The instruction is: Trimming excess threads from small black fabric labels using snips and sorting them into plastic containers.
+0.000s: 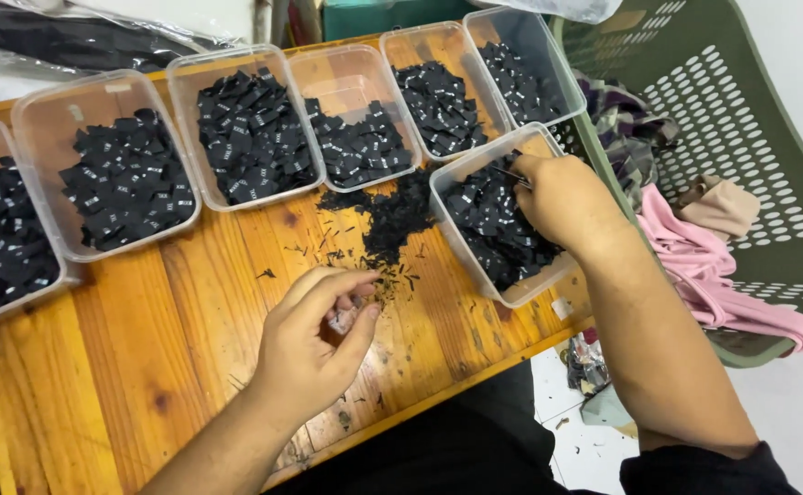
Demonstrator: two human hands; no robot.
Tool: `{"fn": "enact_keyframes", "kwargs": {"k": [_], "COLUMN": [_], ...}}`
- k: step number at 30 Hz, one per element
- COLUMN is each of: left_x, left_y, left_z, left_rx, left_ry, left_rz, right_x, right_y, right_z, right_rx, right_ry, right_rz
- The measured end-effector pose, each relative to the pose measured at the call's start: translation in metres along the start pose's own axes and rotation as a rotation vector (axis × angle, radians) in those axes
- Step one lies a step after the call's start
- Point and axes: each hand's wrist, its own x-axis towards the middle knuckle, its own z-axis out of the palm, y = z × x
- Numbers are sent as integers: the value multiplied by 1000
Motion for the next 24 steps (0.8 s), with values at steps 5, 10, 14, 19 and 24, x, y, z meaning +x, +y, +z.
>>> {"fn": "enact_keyframes", "kwargs": {"k": [5, 10, 14, 19, 24], "left_x": [-1, -2, -4, -2, 2], "left_y": [1, -1, -2, -1, 9], "left_z": [-4, -3, 1, 4, -3], "left_rx": [-17, -10, -43, -36, -97], "left_ry": [-5, -17, -25, -28, 16], "left_rz": [11, 32, 25, 48, 105], "right_x": [-11, -41, -61, -79, -128], "right_y": [-3, -12, -21, -33, -80], "right_z": [-7, -20, -15, -13, -20], "right_rx": [32, 179, 317, 415, 529], "right_ry": [49, 109, 264, 363, 249], "right_rz": [-2, -33, -115, -168, 42]}}
